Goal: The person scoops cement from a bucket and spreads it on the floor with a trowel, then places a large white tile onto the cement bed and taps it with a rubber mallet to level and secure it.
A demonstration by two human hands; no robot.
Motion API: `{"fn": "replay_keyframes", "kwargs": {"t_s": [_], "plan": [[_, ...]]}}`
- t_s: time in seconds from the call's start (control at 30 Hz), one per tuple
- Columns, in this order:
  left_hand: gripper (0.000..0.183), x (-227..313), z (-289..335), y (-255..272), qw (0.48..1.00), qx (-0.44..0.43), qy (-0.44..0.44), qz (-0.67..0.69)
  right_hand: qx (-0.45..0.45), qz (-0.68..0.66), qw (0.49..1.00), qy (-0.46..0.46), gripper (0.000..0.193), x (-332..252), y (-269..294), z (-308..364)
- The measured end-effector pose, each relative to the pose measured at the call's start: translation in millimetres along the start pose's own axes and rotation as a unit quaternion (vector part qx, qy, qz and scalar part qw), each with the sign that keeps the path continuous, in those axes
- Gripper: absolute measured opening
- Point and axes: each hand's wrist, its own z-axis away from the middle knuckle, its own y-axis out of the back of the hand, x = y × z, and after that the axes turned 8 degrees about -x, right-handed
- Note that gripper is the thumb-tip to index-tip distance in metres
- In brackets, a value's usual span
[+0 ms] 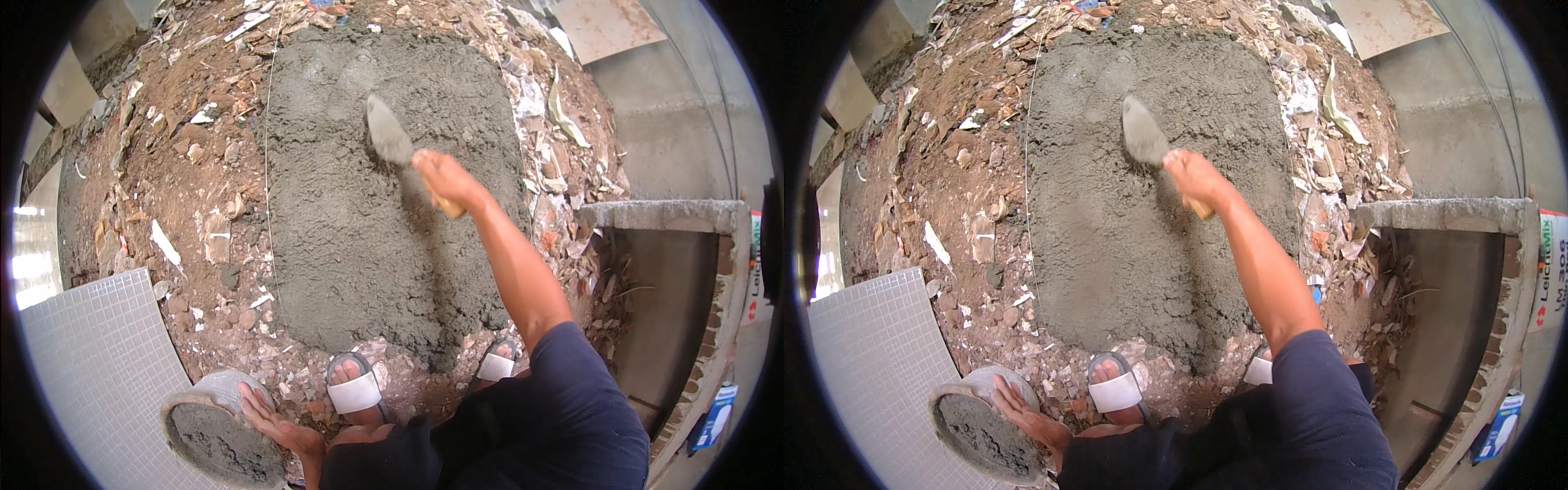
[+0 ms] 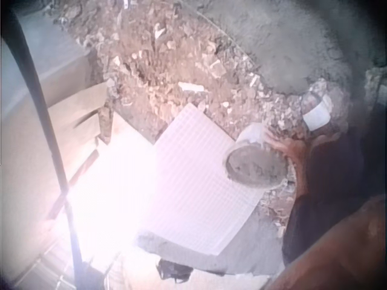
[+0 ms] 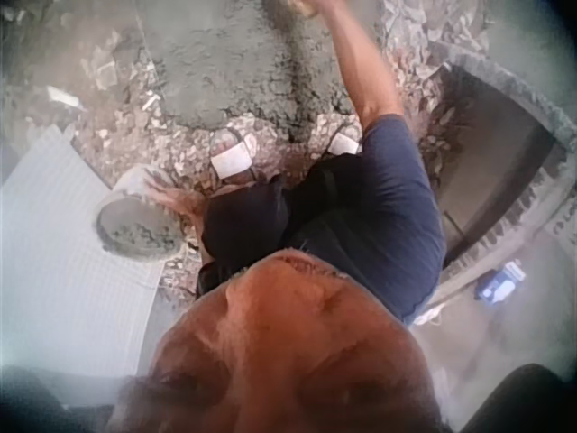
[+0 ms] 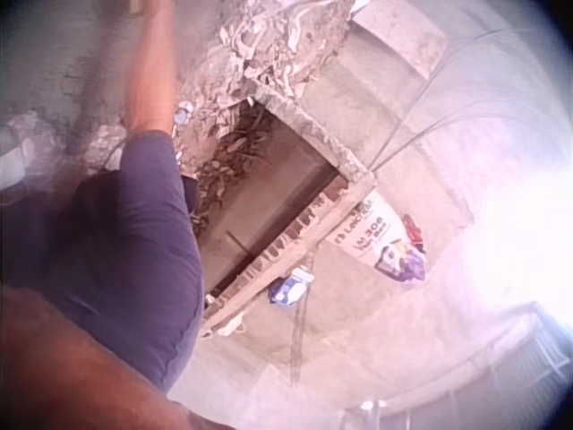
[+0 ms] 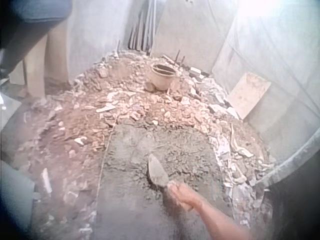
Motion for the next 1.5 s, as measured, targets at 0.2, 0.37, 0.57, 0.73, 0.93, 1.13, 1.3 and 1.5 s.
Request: {"fn": "replay_keyframes", "kwargs": {"t_s": [0.2,0.37,0.57,0.73,0.93,1.13,1.3,1.5], "plan": [[0.075,4,22,46,0.995,0.086,-0.005,-0.059,-0.03,0.358,0.933,0.012,0.049,19,-5,99],[0.072,-37,89,163,0.875,0.159,0.043,-0.456,-0.05,0.506,0.853,0.115,0.036,-63,-15,165],[0.081,-87,124,179,0.892,0.34,0.137,-0.264,-0.168,0.533,0.692,0.457,0.032,-207,-170,226],[0.093,-100,119,161,0.917,0.369,0.1,-0.113,-0.163,0.64,0.528,0.534,0.024,-248,-307,247],[0.093,-112,116,154,0.918,0.381,0.032,-0.107,-0.364,0.673,0.412,0.495,0.017,-236,-362,272],[0.089,-119,117,152,0.915,0.389,0.007,-0.109,-0.452,0.642,0.48,0.392,0.023,-241,-359,260],[0.089,-122,129,161,0.902,0.383,0.028,-0.196,-0.507,0.51,0.562,0.408,0.035,-240,-328,237],[0.091,-125,120,160,0.903,0.394,0.034,-0.167,-0.38,0.368,0.751,0.394,0.042,-174,-190,213]]}}
